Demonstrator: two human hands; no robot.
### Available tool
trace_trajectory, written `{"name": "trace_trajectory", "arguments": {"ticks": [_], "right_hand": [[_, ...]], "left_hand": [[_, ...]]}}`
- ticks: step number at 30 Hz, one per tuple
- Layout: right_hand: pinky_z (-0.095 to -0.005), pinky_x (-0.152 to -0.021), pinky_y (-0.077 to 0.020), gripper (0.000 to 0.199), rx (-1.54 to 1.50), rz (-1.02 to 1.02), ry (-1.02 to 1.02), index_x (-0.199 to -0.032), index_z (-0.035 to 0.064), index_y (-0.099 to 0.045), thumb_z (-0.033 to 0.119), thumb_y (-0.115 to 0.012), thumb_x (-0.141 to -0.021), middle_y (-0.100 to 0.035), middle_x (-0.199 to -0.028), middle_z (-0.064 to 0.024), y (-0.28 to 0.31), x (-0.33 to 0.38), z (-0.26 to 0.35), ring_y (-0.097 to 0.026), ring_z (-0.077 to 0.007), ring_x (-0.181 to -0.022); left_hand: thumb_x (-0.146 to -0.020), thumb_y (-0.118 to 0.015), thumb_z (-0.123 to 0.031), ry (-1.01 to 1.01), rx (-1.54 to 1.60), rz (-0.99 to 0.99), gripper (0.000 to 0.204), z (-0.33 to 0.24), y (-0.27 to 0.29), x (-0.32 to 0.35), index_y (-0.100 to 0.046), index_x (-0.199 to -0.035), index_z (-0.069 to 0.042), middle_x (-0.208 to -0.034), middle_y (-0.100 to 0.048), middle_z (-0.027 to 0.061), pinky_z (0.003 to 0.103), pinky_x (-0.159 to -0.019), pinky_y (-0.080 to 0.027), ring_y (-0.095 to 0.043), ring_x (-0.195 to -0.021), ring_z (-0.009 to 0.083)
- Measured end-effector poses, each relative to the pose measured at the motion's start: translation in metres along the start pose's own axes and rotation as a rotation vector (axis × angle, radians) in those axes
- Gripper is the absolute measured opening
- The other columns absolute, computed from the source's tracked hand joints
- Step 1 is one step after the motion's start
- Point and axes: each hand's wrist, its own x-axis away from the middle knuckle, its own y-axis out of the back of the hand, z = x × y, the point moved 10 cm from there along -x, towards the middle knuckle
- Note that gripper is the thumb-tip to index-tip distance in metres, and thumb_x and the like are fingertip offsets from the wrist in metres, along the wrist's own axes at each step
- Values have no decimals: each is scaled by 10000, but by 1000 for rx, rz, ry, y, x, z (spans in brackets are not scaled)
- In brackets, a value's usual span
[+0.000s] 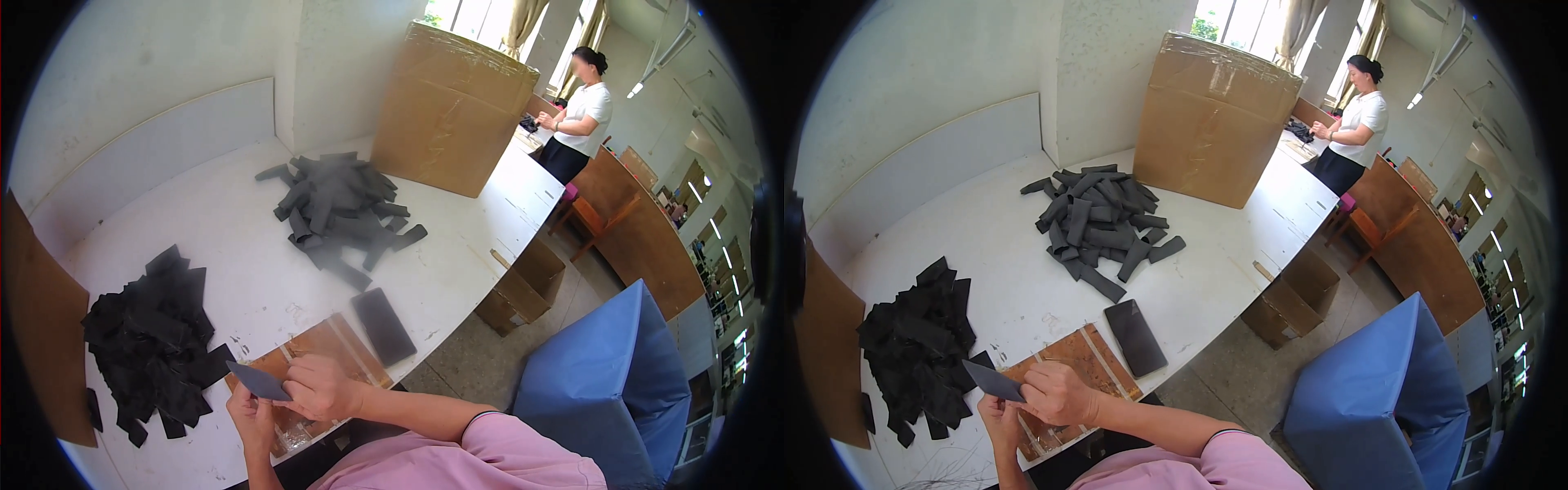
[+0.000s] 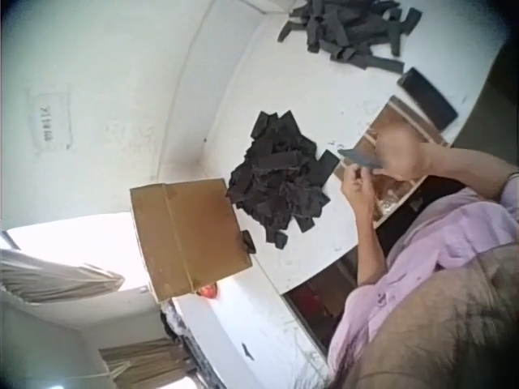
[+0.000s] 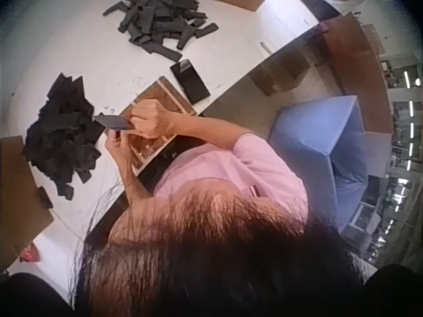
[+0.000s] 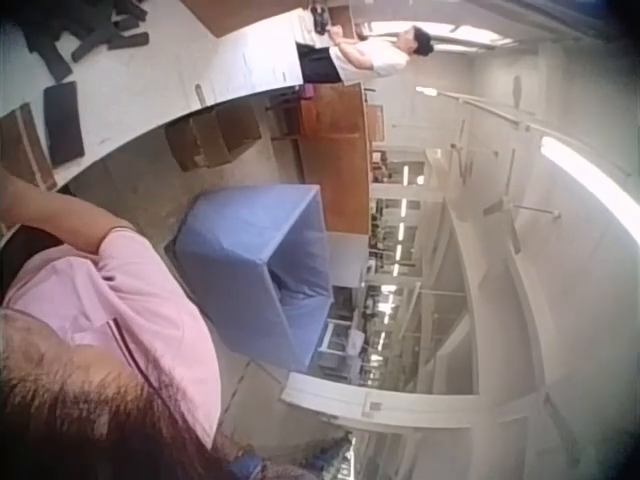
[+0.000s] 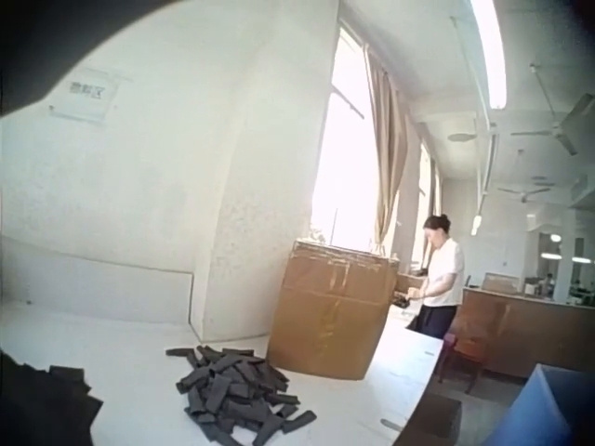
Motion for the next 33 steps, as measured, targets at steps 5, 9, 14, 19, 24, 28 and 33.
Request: {"name": "trace_trajectory", "arguments": {"ticks": [5,9,14,19,24,28,33], "right_hand": [[-315,-404,-319,193,75,-198,357,-589,18,-448,154,-562,-514,-388,-564,-90,44,-63,13,-426,-228,-469],[-388,-470,-348,333,256,-75,-656,-635,-19,-473,237,-501,-845,-485,-552,-181,43,-41,-170,-451,-335,-501],[-271,-497,-410,252,37,24,-995,-804,-45,-561,202,-518,-831,-540,-563,-95,-4,72,-184,-520,-130,-516],[-355,-576,-442,197,149,106,-894,-846,-15,-565,175,-523,-813,-590,-707,-154,-25,109,-160,-574,-283,-634],[-394,-602,-427,94,301,147,-625,-774,34,-540,128,-542,-780,-552,-743,-124,-41,96,-136,-545,-310,-684],[-380,-562,-424,64,352,155,-573,-739,51,-535,103,-573,-735,-538,-693,-98,-34,96,-135,-538,-287,-644],[-380,-549,-418,77,292,148,-581,-730,36,-537,104,-569,-747,-541,-686,-109,-39,99,-135,-536,-288,-624]], "left_hand": [[-753,-549,-102,188,-403,-228,114,61,44,18,-584,-764,6,-683,-589,107,288,-583,-442,-562,-615,214],[-764,-552,-82,171,-223,-242,104,61,48,20,-562,-761,22,-659,-572,100,271,-568,-433,-552,-610,171],[-766,-526,-101,218,-348,-322,112,62,72,28,-548,-809,0,-770,-574,154,363,-635,-432,-551,-712,316],[-691,-504,8,-187,-768,-395,252,10,69,-11,-528,-941,-4,-959,-522,162,393,-760,-417,-494,-902,324],[-692,-544,1,84,-1093,-208,319,47,74,-55,-488,-1006,-1,-944,-508,164,366,-695,-465,-524,-865,313],[-648,-561,1,91,-1137,-105,90,70,66,-71,-512,-723,-4,-807,-515,169,399,-607,-462,-555,-717,330],[-684,-585,18,42,-433,-337,86,35,94,-43,-512,-713,-16,-681,-531,50,278,-473,-388,-539,-577,144]]}}
